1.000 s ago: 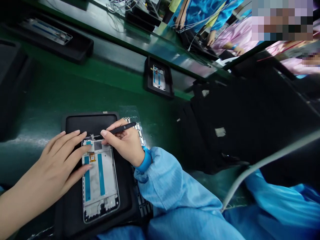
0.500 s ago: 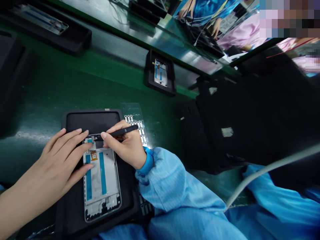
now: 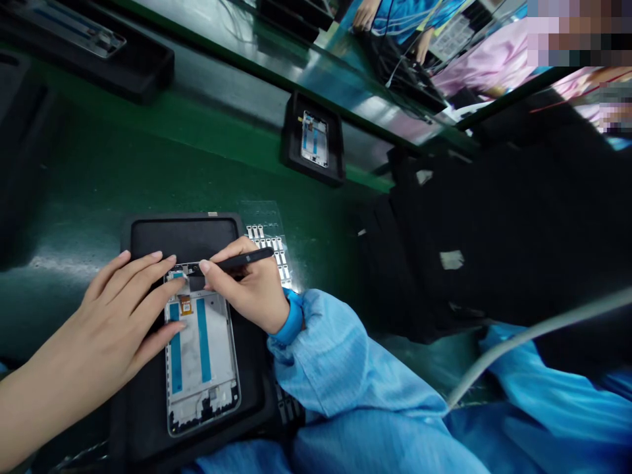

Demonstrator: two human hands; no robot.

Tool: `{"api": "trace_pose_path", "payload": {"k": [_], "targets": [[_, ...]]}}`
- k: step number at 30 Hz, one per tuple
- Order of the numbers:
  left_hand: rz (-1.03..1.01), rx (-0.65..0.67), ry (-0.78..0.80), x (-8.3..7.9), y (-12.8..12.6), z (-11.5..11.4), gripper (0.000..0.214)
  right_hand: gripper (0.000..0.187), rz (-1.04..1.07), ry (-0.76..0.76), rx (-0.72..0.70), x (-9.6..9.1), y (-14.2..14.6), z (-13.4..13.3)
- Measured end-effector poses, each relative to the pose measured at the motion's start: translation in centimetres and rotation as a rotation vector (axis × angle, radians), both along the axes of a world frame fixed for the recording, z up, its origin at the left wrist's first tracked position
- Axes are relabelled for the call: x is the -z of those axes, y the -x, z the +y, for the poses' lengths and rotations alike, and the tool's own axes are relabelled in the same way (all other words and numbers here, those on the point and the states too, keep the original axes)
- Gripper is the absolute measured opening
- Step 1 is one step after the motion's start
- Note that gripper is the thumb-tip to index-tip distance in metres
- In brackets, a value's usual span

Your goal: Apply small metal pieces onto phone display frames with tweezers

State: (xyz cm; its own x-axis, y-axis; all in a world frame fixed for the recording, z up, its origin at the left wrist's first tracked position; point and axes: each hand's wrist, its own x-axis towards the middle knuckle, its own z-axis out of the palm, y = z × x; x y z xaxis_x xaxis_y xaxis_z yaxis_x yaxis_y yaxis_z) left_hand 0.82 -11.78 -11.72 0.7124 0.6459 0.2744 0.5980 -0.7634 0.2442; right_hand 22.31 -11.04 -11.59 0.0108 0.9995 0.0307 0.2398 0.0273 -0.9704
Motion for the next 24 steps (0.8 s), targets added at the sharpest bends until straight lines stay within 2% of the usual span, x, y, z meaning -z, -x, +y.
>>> {"api": "trace_pose_path", "payload": {"k": [7, 11, 15, 19, 24], "targets": [[0.107, 0.015, -0.069, -0.2, -0.2, -0.1, 0.045, 0.017, -0.022, -0.038, -0.039, -0.3, -0.1, 0.3], [0.186, 0.014, -0.11, -0.7, -0.9, -0.6, 0.045, 0.027, -0.024, 0.042, -0.096, -0.4, -0.3, 0.7], [0.188, 0.004, -0.143, -0.7, -1.2, -1.0, 0.045, 0.037, 0.153, 0.085, -0.047, -0.8, -0.3, 1.4], [0.187, -0.016, -0.15, -0.5, -1.2, -1.2, 0.041, 0.038, 0.294, 0.047, -0.027, -0.9, -0.4, 2.3], [0.166, -0.06, -0.133, -0.2, -1.2, -1.1, 0.041, 0.032, 0.18, 0.01, -0.127, 0.2, -0.5, 2.9]]}}
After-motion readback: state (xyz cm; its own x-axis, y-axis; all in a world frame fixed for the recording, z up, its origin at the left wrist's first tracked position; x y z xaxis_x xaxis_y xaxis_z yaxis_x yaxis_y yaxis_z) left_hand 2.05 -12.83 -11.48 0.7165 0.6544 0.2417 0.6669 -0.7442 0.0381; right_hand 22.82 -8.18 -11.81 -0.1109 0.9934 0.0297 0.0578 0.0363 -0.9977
